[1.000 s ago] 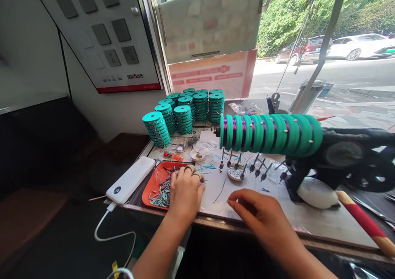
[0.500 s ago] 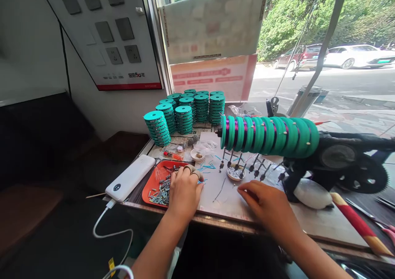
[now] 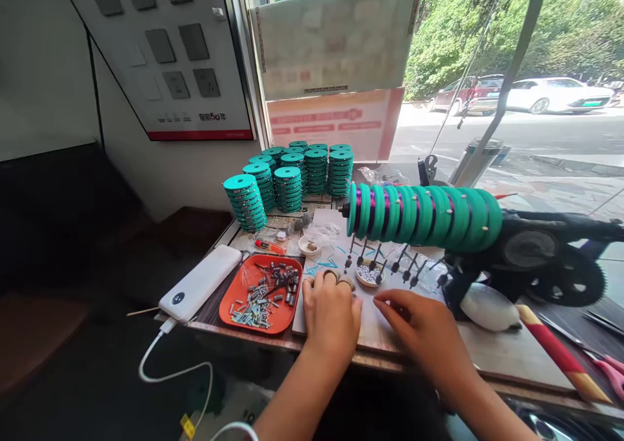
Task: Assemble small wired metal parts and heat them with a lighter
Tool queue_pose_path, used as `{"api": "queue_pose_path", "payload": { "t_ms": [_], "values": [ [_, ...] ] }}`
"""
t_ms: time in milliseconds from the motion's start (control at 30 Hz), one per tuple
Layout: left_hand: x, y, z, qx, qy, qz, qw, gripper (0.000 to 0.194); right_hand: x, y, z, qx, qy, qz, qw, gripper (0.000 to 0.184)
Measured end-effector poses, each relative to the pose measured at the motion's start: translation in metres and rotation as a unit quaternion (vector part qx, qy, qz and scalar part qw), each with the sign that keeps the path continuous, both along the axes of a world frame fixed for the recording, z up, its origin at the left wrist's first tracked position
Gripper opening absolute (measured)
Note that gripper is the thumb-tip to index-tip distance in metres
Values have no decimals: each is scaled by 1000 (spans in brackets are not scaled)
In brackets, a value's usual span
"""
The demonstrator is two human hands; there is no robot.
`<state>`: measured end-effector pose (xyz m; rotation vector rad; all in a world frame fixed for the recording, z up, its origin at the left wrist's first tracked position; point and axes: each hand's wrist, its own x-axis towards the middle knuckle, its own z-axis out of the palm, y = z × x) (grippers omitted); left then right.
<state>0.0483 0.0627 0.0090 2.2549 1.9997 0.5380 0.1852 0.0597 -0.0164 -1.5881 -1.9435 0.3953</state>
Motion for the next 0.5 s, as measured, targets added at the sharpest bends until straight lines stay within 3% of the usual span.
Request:
{"api": "queue_pose_path", "payload": {
  "t_ms": [267, 333, 400, 433, 467, 500],
  "values": [
    [3, 7, 3, -18, -54, -23, 998, 12, 4, -11, 4, -8, 140, 21, 990, 20],
    [0, 0, 5, -22, -85, -24, 996, 13, 2, -14, 9, 9, 196, 32, 980, 18],
    [-4, -12, 5, -43, -186, -32, 981, 12, -2, -20, 14, 21, 269, 39, 962, 16],
    [-6, -19, 4, -66, -280, -42, 957, 10, -5, -24, 16, 19, 306, 44, 951, 15],
    [-8, -25, 2, -100, -441, -41, 891, 7, -9, -27, 18, 13, 339, 51, 939, 14],
    [-10, -31, 1, -130, -580, -33, 803, 6, -13, -31, 19, 5, 365, 59, 929, 13]
  ]
}}
